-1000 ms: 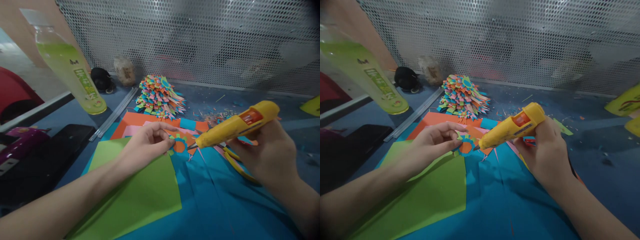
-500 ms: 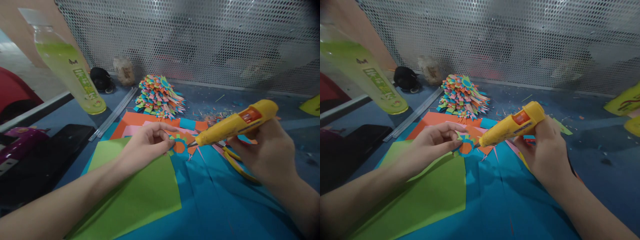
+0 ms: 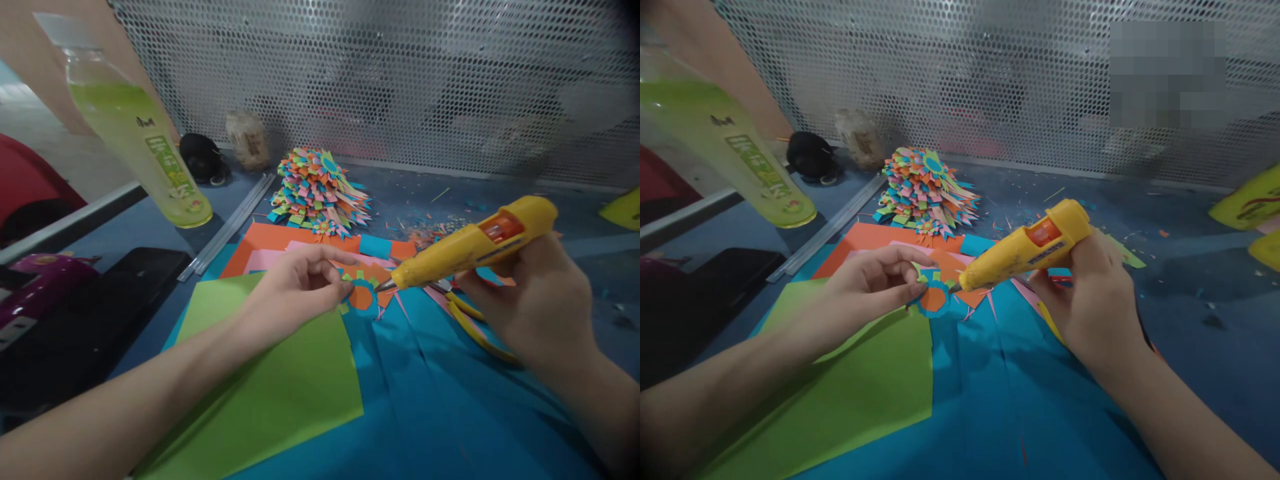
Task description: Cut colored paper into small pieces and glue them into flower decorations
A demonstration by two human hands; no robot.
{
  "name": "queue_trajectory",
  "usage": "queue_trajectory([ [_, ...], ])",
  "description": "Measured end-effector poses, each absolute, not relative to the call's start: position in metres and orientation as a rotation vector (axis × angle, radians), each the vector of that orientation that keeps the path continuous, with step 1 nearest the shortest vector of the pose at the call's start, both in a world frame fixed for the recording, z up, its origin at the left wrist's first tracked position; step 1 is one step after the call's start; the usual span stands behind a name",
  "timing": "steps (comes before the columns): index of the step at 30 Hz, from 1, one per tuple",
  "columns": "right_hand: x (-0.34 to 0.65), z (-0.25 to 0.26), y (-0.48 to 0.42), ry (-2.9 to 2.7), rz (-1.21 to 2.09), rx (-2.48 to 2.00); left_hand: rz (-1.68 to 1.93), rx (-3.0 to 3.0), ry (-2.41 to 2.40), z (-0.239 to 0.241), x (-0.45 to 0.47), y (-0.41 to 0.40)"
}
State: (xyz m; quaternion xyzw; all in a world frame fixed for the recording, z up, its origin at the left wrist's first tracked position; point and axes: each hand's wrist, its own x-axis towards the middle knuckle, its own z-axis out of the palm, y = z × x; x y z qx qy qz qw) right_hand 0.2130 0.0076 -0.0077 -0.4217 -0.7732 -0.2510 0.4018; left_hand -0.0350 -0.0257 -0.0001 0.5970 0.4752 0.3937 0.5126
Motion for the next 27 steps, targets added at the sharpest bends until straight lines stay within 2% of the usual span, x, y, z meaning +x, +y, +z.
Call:
queue_trajectory([
  [27,0.2131,-0.0087,0.0056,-1.945,-0.563,-1.124,0.968,1.448,1.168,-0.0022,-0.0373,-0.0252],
])
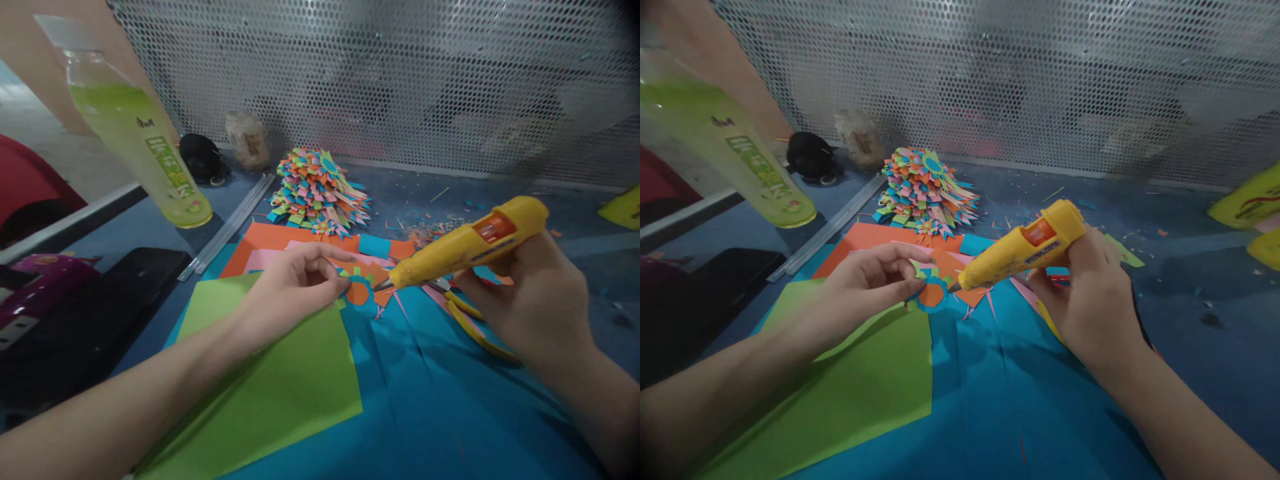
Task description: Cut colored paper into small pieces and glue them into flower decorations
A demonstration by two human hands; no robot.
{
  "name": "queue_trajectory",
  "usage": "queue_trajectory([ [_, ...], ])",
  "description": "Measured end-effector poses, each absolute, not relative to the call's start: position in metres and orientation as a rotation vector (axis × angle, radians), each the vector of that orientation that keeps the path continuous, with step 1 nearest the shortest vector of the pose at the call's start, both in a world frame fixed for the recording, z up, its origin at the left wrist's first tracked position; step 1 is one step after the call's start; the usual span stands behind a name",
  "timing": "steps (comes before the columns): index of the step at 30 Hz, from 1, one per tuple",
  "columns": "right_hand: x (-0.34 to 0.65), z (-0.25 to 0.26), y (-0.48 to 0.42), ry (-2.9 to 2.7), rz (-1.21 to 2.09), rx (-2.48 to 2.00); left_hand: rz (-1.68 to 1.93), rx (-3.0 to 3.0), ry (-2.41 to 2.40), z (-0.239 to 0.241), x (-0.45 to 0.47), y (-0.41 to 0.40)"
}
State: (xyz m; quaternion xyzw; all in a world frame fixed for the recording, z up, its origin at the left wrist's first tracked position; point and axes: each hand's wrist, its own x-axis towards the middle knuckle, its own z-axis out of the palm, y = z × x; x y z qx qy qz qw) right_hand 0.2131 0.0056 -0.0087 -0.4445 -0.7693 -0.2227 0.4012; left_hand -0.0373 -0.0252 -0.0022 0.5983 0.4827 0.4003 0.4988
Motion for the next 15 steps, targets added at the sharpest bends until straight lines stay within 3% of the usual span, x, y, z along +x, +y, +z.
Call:
queue_trajectory([
  [15,0.2149,-0.0141,0.0059,-1.939,-0.461,-1.159,0.985,1.328,1.245,0.0012,-0.0345,-0.0251],
])
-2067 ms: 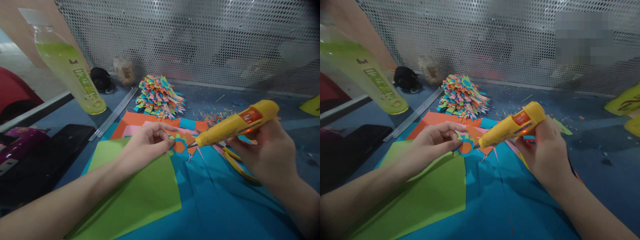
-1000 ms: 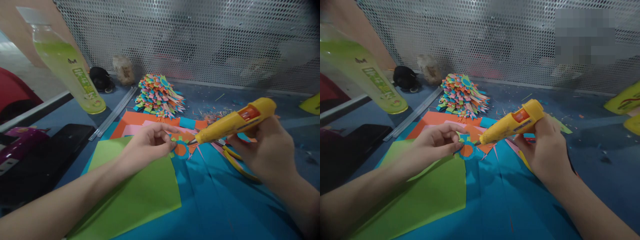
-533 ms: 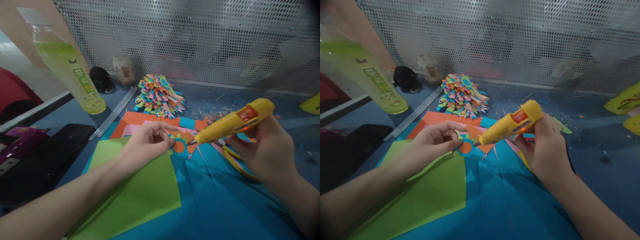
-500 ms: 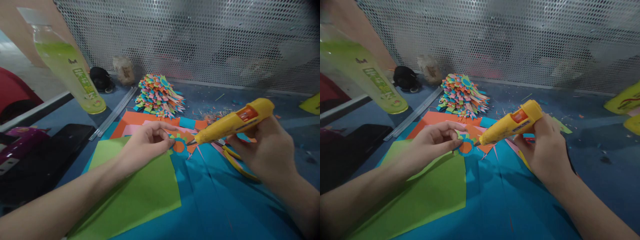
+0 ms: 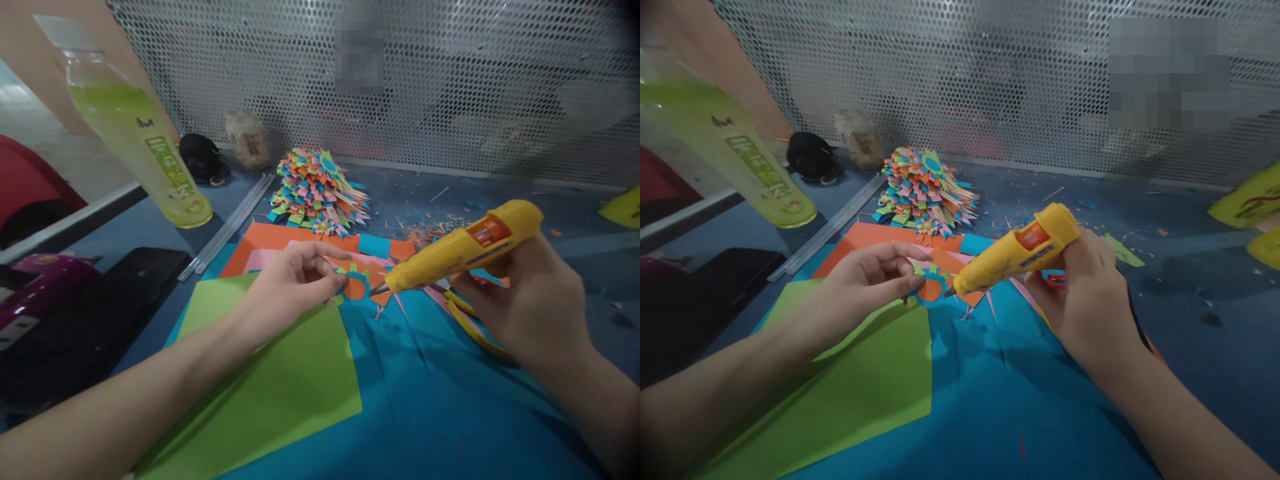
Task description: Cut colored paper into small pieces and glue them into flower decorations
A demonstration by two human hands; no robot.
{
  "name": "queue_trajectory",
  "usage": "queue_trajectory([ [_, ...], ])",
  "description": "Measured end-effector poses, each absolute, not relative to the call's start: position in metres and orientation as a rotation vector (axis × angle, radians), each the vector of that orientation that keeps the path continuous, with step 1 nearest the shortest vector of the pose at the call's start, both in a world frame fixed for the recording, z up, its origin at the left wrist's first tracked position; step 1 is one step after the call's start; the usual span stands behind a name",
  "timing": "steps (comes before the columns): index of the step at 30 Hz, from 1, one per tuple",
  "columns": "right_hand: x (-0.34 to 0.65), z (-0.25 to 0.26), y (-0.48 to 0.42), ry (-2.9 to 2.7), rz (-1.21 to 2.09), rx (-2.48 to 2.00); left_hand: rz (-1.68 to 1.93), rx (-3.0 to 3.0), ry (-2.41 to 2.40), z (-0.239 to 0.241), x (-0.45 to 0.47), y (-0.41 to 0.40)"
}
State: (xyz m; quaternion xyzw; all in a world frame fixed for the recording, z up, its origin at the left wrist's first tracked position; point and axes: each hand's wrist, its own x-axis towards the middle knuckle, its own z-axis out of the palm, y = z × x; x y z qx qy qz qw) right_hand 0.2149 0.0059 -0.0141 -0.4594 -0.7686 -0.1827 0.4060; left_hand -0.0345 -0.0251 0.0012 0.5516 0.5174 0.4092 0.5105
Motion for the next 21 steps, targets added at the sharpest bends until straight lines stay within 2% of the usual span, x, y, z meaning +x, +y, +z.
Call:
queue_trajectory([
  [21,0.2151,-0.0126,0.0064,-1.968,-0.512,-1.088,0.977,1.403,1.211,0.0014,-0.0334,-0.0256],
])
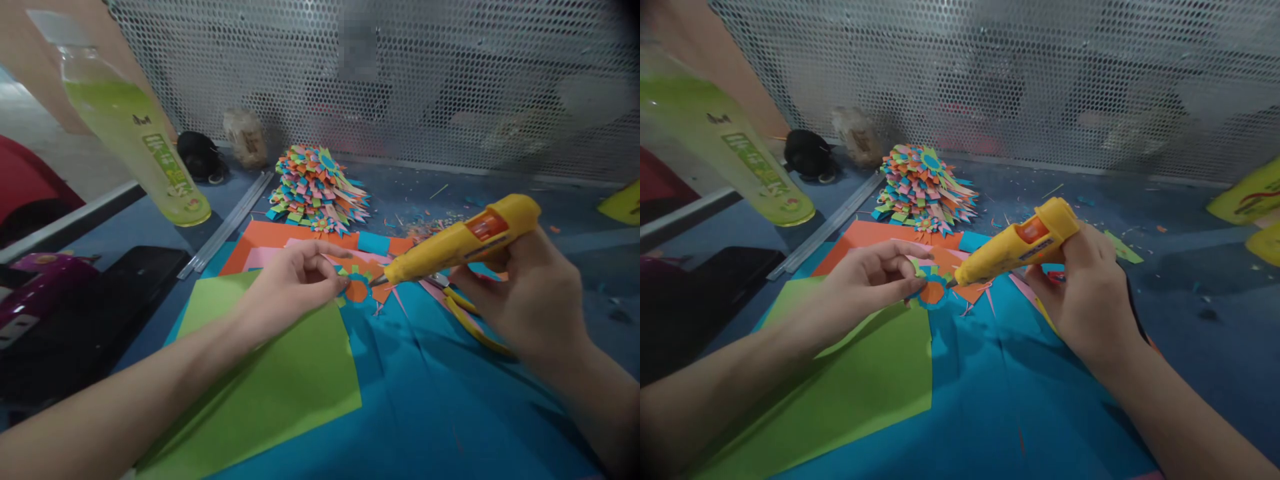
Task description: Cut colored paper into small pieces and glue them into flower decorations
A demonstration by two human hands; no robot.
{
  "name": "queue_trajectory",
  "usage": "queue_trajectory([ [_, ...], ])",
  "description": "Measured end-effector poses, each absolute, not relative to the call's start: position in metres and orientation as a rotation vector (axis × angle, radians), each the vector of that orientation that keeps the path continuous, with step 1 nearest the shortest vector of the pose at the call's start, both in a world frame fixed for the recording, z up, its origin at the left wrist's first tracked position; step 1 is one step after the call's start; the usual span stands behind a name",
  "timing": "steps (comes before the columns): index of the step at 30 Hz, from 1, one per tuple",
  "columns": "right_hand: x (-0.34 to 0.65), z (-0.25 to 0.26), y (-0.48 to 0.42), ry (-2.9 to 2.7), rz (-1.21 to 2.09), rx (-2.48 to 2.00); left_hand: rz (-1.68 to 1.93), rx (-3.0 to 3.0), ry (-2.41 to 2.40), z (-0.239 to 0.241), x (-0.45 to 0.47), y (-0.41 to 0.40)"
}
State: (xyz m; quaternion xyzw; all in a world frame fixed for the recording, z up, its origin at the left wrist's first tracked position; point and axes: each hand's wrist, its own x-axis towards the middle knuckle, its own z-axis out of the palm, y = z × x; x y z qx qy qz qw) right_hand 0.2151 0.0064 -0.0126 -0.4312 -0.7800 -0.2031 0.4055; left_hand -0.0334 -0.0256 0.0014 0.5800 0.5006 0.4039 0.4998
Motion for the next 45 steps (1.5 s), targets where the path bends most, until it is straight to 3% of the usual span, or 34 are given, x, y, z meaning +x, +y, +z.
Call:
queue_trajectory([
  [45,0.2159,-0.0113,0.0053,-1.962,-0.481,-1.111,1.013,1.306,1.232,0.0040,-0.0319,-0.0261],
])
